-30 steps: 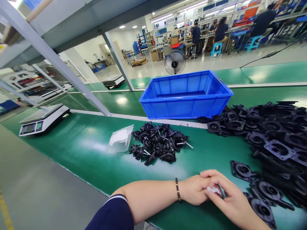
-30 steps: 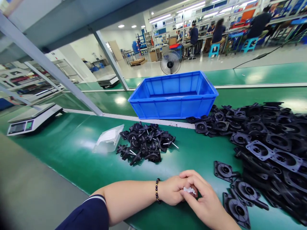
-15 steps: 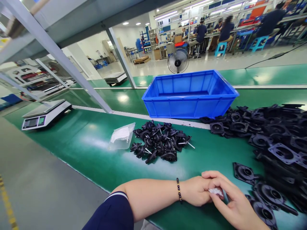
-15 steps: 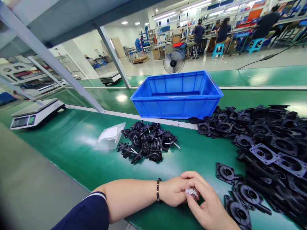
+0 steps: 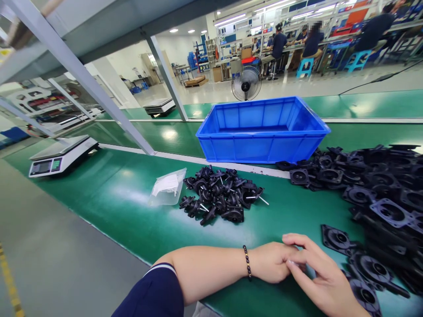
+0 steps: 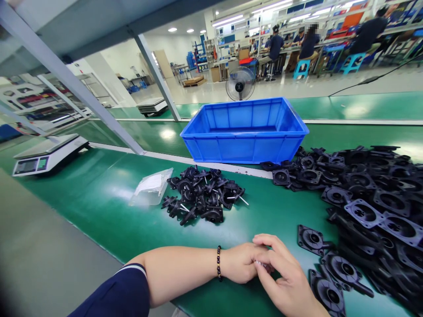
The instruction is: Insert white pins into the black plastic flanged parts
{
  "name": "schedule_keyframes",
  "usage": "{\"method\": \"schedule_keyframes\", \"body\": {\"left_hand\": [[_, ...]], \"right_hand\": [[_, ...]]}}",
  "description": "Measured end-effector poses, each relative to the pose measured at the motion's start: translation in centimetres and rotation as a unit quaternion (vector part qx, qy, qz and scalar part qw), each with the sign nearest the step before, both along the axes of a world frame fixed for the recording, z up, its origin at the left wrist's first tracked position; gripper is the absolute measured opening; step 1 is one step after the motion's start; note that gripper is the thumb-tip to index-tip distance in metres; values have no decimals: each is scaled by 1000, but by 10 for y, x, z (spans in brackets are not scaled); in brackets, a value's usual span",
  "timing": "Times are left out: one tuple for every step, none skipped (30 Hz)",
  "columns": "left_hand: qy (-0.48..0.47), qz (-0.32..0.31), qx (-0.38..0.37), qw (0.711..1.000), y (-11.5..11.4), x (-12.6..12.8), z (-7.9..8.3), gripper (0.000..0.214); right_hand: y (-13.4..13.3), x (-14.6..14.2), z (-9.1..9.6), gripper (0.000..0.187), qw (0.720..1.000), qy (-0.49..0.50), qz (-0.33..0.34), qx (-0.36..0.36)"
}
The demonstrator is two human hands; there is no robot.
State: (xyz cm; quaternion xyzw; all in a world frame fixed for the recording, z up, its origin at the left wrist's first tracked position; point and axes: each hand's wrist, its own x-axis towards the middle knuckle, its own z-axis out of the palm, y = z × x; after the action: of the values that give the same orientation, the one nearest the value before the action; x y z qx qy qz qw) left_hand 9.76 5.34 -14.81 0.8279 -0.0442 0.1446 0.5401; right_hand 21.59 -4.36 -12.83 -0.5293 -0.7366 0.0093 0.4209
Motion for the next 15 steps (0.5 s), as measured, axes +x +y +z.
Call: {"method": "schedule_keyframes", "body": {"left_hand": [[19,10,-6,1000,0,1,0,12],[55,20,-21,998,0,1,-1,13],[102,29,-50,993,-1,2,-1,14],[148,34,-101,983,0,3,-2,15],[186,32,-174,967,0,3,-4,15],[207,24,-262,942,1,4,-6,14],[207,14,-357,911,2,5,-8,10],[193,2,-447,874,3,6,-11,11],[177,-9,-521,835,5,7,-13,19],[165,-15,-577,799,7,9,-15,29],[158,-12,-619,770,8,10,-16,38],[151,-1,-650,745,9,10,-17,44],[146,13,-674,725,10,11,-17,46],[139,29,-692,708,11,11,-17,44],[130,43,-706,694,11,11,-16,40]], "right_hand": [[0,1,0,5,1000,7,-1,0],[0,3,-1,5,1000,18,-1,-2],[-1,4,-1,5,999,36,1,-5],[-1,6,-1,8,998,60,4,-5],[-2,8,-1,11,996,89,8,0],[-2,10,-1,15,993,118,6,12],[-2,13,-1,18,990,140,-5,27],[-2,14,-1,20,988,145,-25,45],[-2,16,-1,21,989,127,-49,62],[-1,17,-1,22,991,88,-70,74],[-1,18,-2,23,992,37,-83,83],[0,18,-3,24,992,-18,-85,90],[2,18,-4,27,990,-67,-76,96],[3,18,-5,30,987,-103,-62,103],[4,17,-5,31,985,-127,-48,108]]}}
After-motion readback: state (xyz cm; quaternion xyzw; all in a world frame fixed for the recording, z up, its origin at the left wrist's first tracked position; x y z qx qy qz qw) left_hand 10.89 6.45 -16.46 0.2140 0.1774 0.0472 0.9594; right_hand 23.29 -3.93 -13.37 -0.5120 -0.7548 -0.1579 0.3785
